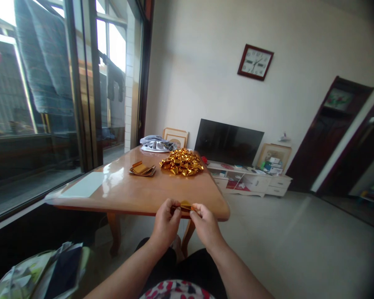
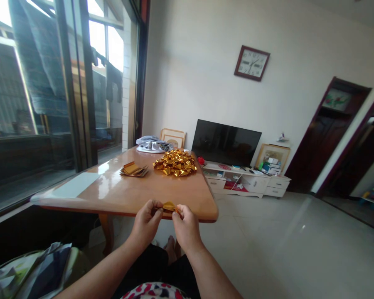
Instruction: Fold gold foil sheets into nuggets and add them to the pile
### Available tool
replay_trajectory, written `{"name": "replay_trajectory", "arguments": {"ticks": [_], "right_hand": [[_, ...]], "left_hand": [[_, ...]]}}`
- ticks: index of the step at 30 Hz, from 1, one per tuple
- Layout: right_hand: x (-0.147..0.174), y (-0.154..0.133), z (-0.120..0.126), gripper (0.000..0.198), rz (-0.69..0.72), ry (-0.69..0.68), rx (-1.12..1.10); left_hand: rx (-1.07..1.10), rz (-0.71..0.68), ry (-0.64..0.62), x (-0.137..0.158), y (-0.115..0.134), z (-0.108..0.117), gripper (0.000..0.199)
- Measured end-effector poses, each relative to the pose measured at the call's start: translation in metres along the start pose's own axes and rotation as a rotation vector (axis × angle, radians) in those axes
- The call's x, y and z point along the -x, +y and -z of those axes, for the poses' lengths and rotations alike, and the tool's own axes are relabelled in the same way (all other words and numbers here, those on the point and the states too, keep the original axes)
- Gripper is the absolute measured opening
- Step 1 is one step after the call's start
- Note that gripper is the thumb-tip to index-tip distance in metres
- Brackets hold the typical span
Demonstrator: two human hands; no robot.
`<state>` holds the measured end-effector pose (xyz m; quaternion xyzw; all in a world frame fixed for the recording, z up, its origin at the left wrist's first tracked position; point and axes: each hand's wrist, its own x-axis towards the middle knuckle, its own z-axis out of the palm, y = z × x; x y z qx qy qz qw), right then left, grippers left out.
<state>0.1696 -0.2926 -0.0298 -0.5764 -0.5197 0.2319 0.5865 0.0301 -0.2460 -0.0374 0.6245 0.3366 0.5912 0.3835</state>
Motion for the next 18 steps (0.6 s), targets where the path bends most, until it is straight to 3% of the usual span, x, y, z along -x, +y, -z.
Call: {"name": "replay_trajectory", "arguments": {"ticks": [6, 18], "right_hand": [[0.002, 0.001, 0.000, 0.034, 0.118, -0.022, 0.159], [0.004, 0.011, -0.005, 0.041, 0.197, 0.020, 0.422]], "left_hand": [[0.077, 0.117, 0.028, -0.003, -0.008, 0.001, 0.034], [0.107, 0.223, 0.011, -0.005, -0.032, -0.005, 0.035]]}}
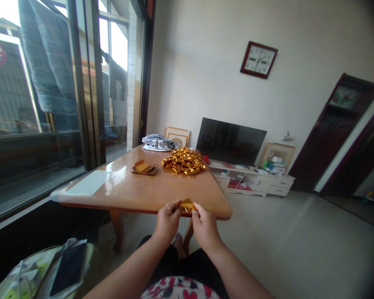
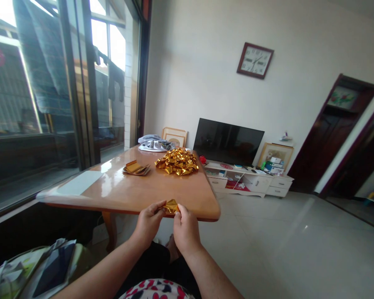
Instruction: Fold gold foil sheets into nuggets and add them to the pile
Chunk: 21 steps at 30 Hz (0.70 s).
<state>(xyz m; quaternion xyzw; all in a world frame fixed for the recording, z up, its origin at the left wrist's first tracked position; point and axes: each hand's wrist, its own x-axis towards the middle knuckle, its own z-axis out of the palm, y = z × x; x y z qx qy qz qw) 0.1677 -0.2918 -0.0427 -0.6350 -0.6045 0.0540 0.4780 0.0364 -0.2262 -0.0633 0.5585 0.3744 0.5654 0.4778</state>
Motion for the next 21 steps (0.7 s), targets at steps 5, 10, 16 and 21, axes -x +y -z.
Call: {"name": "replay_trajectory", "arguments": {"ticks": [5, 10, 16, 21], "right_hand": [[0.000, -0.001, 0.000, 0.040, 0.037, -0.032, 0.013], [0.000, 0.003, 0.000, 0.039, 0.022, -0.031, 0.004], [0.001, 0.008, -0.001, 0.039, 0.009, -0.026, 0.022], [0.001, 0.010, -0.001, 0.037, -0.011, -0.015, 0.010]], "left_hand": [[-0.006, -0.006, -0.011, -0.001, -0.003, -0.001, 0.033], [-0.018, -0.026, -0.027, 0.000, -0.003, -0.001, 0.032], [-0.016, -0.039, -0.095, -0.001, -0.008, 0.001, 0.032], [-0.130, -0.105, -0.143, 0.001, -0.001, 0.003, 0.029]]}}
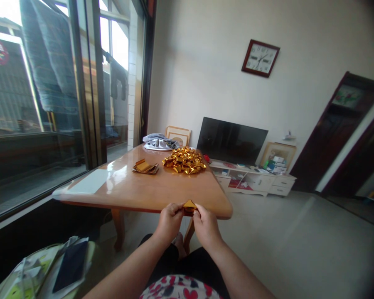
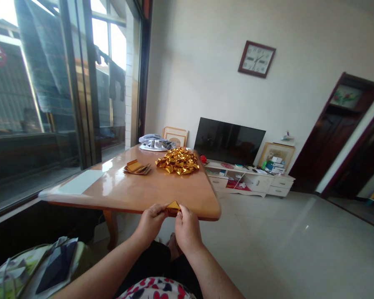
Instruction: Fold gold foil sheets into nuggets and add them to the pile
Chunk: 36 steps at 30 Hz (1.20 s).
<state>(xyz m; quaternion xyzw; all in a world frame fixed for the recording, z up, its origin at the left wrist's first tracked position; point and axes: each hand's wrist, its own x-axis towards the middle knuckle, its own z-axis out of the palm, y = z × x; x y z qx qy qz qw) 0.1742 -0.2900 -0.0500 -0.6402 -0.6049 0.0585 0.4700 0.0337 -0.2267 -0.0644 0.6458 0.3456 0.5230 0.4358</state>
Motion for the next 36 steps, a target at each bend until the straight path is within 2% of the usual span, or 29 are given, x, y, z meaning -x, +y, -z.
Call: {"name": "replay_trajectory", "arguments": {"ticks": [4, 9, 13, 21, 30, 36], "right_hand": [[-0.001, -0.001, 0.001, 0.037, 0.005, -0.009, -0.017], [0.000, -0.003, 0.003, 0.025, -0.050, 0.014, -0.031], [0.003, -0.005, 0.005, 0.012, -0.093, 0.012, -0.010], [0.003, -0.008, 0.007, 0.017, -0.020, -0.008, 0.117], [0.006, -0.011, 0.008, 0.017, 0.023, -0.045, 0.217], [0.002, -0.006, 0.009, 0.021, -0.002, -0.039, 0.200]], "left_hand": [[-0.075, -0.029, -0.006, 0.001, 0.004, 0.001, 0.026], [0.121, 0.072, 0.059, -0.002, -0.008, -0.001, 0.030], [0.094, 0.086, 0.128, -0.003, -0.013, 0.001, 0.014], [-0.031, 0.090, 0.094, 0.002, 0.002, 0.002, 0.009], [-0.041, 0.098, 0.072, 0.000, -0.004, 0.004, 0.015], [-0.045, 0.086, 0.058, 0.001, -0.003, 0.005, 0.016]]}}
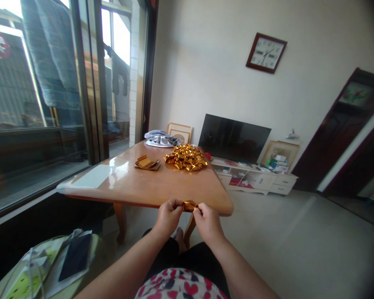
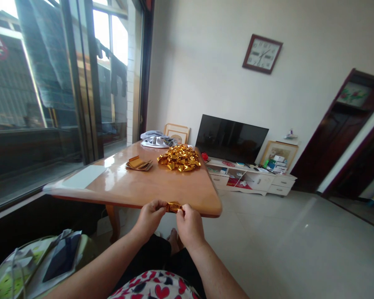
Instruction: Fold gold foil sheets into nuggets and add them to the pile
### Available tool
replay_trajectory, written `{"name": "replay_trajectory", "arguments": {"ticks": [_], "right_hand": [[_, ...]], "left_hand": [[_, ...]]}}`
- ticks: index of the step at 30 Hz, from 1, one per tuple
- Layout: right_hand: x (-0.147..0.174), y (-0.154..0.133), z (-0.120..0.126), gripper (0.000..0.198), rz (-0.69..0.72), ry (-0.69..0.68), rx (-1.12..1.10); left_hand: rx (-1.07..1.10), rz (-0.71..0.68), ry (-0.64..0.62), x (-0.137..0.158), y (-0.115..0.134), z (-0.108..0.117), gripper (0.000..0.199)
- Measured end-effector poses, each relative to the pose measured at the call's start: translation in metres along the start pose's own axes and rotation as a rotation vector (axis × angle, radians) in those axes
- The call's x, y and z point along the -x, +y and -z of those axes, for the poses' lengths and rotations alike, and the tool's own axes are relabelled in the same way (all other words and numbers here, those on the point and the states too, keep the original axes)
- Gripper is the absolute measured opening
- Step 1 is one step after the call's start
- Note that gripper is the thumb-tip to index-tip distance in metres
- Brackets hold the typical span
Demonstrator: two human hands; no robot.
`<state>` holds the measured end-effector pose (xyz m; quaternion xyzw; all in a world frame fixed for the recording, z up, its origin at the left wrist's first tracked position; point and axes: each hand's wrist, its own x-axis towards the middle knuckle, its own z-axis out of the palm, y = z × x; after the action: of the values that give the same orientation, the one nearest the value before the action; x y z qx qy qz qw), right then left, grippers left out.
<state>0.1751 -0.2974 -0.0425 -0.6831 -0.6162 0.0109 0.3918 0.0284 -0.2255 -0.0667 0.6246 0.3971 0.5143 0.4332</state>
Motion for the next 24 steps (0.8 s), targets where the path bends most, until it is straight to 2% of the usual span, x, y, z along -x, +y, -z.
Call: {"name": "replay_trajectory", "arguments": {"ticks": [4, 8, 12, 19, 22, 24], "right_hand": [[0.000, 0.001, 0.001, 0.016, -0.045, 0.003, -0.033], [0.001, -0.001, 0.004, 0.013, -0.081, 0.003, 0.052], [0.001, -0.004, 0.006, 0.012, -0.045, -0.012, 0.134], [-0.001, -0.004, 0.006, 0.010, -0.031, -0.004, 0.179], [-0.002, -0.003, 0.006, 0.010, -0.042, -0.005, 0.142], [-0.002, -0.003, 0.007, 0.012, -0.038, -0.012, 0.086]], "left_hand": [[-0.011, 0.011, 0.000, 0.000, 0.000, 0.001, 0.015], [-0.047, -0.038, 0.017, -0.001, -0.003, 0.000, 0.019], [-0.279, -0.183, 0.000, 0.001, -0.001, 0.003, 0.031], [-0.607, -0.395, -0.115, 0.012, 0.020, 0.008, 0.052], [-0.603, -0.428, -0.142, 0.012, 0.022, 0.008, 0.053], [-0.532, -0.368, -0.117, 0.010, 0.019, 0.009, 0.051]]}}
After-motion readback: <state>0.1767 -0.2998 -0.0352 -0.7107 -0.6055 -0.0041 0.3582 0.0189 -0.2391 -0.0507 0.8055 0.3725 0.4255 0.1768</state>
